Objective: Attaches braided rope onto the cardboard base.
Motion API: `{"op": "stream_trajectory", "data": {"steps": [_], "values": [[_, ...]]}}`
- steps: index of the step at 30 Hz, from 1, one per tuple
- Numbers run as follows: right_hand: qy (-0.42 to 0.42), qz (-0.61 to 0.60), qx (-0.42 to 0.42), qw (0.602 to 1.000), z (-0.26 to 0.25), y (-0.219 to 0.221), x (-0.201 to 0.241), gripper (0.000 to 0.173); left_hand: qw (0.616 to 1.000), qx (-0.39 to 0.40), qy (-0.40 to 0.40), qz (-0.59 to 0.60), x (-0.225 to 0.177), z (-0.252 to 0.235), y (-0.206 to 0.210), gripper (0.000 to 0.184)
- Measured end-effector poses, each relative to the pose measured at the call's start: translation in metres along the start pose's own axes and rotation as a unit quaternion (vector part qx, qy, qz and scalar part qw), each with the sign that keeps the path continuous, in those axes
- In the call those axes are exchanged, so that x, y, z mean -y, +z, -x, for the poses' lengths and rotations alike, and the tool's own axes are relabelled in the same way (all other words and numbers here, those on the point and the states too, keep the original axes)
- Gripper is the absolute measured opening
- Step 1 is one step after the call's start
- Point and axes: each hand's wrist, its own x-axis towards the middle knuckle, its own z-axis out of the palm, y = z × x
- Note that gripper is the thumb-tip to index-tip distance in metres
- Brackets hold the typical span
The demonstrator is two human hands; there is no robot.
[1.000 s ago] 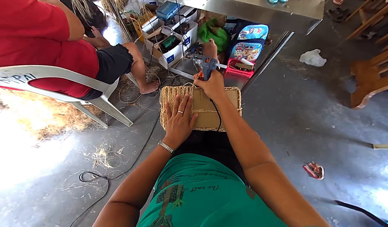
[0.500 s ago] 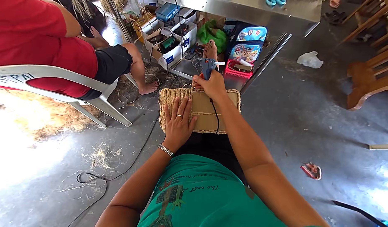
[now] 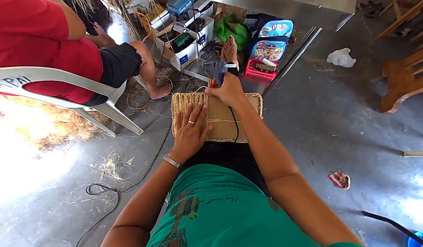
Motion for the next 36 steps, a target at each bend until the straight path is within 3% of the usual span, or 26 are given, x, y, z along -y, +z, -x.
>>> {"op": "stream_trajectory", "data": {"steps": [7, 13, 18, 23, 27, 32, 36], "values": [[-0.002, 0.021, 0.001, 1.000, -0.010, -0.001, -0.003, 0.046, 0.988, 0.113, 0.067, 0.082, 0.045, -0.013, -0.026, 0.051], [0.003, 0.009, 0.008, 1.000, -0.016, -0.001, -0.005, 0.046, 0.990, 0.104, 0.062, 0.074, 0.039, -0.009, -0.018, 0.077], [-0.006, 0.001, -0.003, 1.000, -0.017, 0.000, -0.009, 0.048, 0.992, 0.095, 0.069, 0.040, 0.037, -0.010, -0.016, 0.084], [-0.007, 0.005, -0.011, 1.000, -0.010, 0.001, -0.004, 0.047, 0.995, 0.065, 0.076, 0.017, 0.037, 0.001, -0.004, 0.086], [-0.001, -0.002, -0.022, 1.000, -0.015, -0.007, -0.008, 0.047, 0.997, -0.024, 0.069, 0.026, 0.016, 0.017, 0.014, 0.054], [0.025, -0.026, -0.009, 0.999, -0.014, -0.012, -0.013, 0.045, 0.993, -0.077, 0.078, -0.043, 0.009, 0.028, 0.035, 0.076], [0.016, -0.013, -0.007, 1.000, -0.025, -0.005, -0.018, 0.043, 0.986, -0.129, 0.078, -0.065, 0.019, 0.025, 0.050, 0.061]]}}
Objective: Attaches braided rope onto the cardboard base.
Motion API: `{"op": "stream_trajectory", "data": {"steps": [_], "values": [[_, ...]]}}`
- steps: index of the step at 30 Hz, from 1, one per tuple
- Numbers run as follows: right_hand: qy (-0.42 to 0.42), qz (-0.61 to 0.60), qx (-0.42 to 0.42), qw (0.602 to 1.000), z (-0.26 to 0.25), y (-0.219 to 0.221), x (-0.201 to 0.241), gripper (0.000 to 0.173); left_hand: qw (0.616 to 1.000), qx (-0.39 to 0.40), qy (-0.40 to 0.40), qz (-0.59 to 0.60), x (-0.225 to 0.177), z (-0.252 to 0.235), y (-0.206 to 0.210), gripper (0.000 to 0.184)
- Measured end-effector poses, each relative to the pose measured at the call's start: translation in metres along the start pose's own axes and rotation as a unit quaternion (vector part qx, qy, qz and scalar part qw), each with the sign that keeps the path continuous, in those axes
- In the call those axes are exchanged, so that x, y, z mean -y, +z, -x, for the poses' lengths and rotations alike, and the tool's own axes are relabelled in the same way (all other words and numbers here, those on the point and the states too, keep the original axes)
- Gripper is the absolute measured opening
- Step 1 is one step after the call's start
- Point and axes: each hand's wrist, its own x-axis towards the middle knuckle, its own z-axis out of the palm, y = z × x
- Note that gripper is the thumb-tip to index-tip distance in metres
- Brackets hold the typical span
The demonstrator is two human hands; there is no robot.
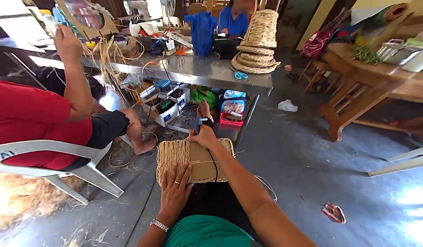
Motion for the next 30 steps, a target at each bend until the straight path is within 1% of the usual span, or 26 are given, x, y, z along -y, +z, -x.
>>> {"op": "stream_trajectory", "data": {"steps": [2, 5, 7, 8, 9, 10, 11, 12, 13, 14, 15, 16, 17, 18, 19, 20, 22, 23, 25, 26, 27, 30], "values": [[-0.005, 0.002, -0.005, 1.000, -0.003, 0.004, -0.002, 0.042, 1.000, -0.003, -0.004, -0.003, 0.002, -0.002, 0.000, 0.059], [-0.013, 0.005, -0.014, 1.000, -0.007, 0.005, -0.005, 0.045, 1.000, 0.011, -0.004, 0.006, 0.004, -0.005, -0.001, 0.064], [-0.015, 0.004, -0.022, 1.000, -0.004, 0.003, -0.004, 0.046, 0.999, 0.016, -0.004, 0.037, 0.004, -0.007, -0.005, 0.066], [-0.019, -0.001, -0.029, 0.999, -0.002, 0.001, -0.004, 0.045, 0.997, 0.015, -0.010, 0.073, 0.004, -0.009, -0.010, 0.067], [-0.024, -0.008, -0.038, 0.999, 0.001, -0.002, -0.004, 0.045, 0.992, 0.004, -0.024, 0.120, 0.003, -0.011, -0.018, 0.067], [-0.030, -0.014, -0.046, 0.998, 0.005, -0.006, -0.003, 0.045, 0.985, -0.026, -0.047, 0.162, 0.004, -0.014, -0.029, 0.066], [-0.032, -0.020, -0.057, 0.998, 0.008, -0.012, -0.001, 0.046, 0.978, -0.069, -0.082, 0.177, 0.005, -0.016, -0.039, 0.067], [-0.032, -0.025, -0.068, 0.997, 0.011, -0.018, 0.001, 0.047, 0.971, -0.109, -0.130, 0.166, 0.008, -0.018, -0.046, 0.071], [-0.031, -0.028, -0.078, 0.996, 0.015, -0.023, 0.003, 0.049, 0.960, -0.131, -0.187, 0.164, 0.014, -0.018, -0.051, 0.079], [-0.032, -0.033, -0.088, 0.995, 0.019, -0.028, 0.005, 0.051, 0.939, -0.129, -0.252, 0.195, 0.022, -0.016, -0.053, 0.090], [-0.036, -0.045, -0.098, 0.994, 0.023, -0.031, 0.008, 0.051, 0.901, -0.101, -0.326, 0.268, 0.027, -0.013, -0.054, 0.102], [-0.042, -0.062, -0.104, 0.992, 0.027, -0.032, 0.011, 0.050, 0.840, -0.053, -0.401, 0.362, 0.029, -0.012, -0.055, 0.109], [-0.053, -0.077, -0.108, 0.990, 0.030, -0.034, 0.014, 0.048, 0.767, -0.007, -0.462, 0.445, 0.028, -0.012, -0.055, 0.109], [-0.062, -0.085, -0.110, 0.988, 0.032, -0.035, 0.018, 0.046, 0.705, 0.028, -0.501, 0.502, 0.026, -0.013, -0.054, 0.104], [-0.074, -0.089, -0.113, 0.987, 0.032, -0.037, 0.022, 0.046, 0.659, 0.051, -0.523, 0.539, 0.024, -0.018, -0.055, 0.098], [-0.085, -0.093, -0.114, 0.985, 0.031, -0.040, 0.026, 0.046, 0.626, 0.058, -0.535, 0.565, 0.021, -0.024, -0.057, 0.092], [-0.087, -0.123, -0.103, 0.983, 0.030, -0.050, 0.032, 0.048, 0.582, 0.031, -0.536, 0.611, 0.019, -0.038, -0.059, 0.084], [-0.082, -0.159, -0.091, 0.980, 0.031, -0.059, 0.035, 0.049, 0.565, 0.013, -0.533, 0.630, 0.019, -0.046, -0.060, 0.080], [-0.058, -0.246, -0.067, 0.965, 0.036, -0.086, 0.042, 0.048, 0.540, 0.003, -0.533, 0.651, 0.021, -0.057, -0.061, 0.072], [-0.041, -0.267, -0.061, 0.961, 0.038, -0.104, 0.043, 0.047, 0.531, 0.004, -0.538, 0.655, 0.023, -0.059, -0.062, 0.068], [-0.025, -0.270, -0.062, 0.961, 0.038, -0.122, 0.044, 0.047, 0.521, 0.004, -0.545, 0.657, 0.027, -0.060, -0.063, 0.064], [0.013, -0.213, -0.087, 0.973, 0.020, -0.180, 0.040, 0.042, 0.490, -0.020, -0.569, 0.660, 0.041, -0.061, -0.069, 0.050]]}}
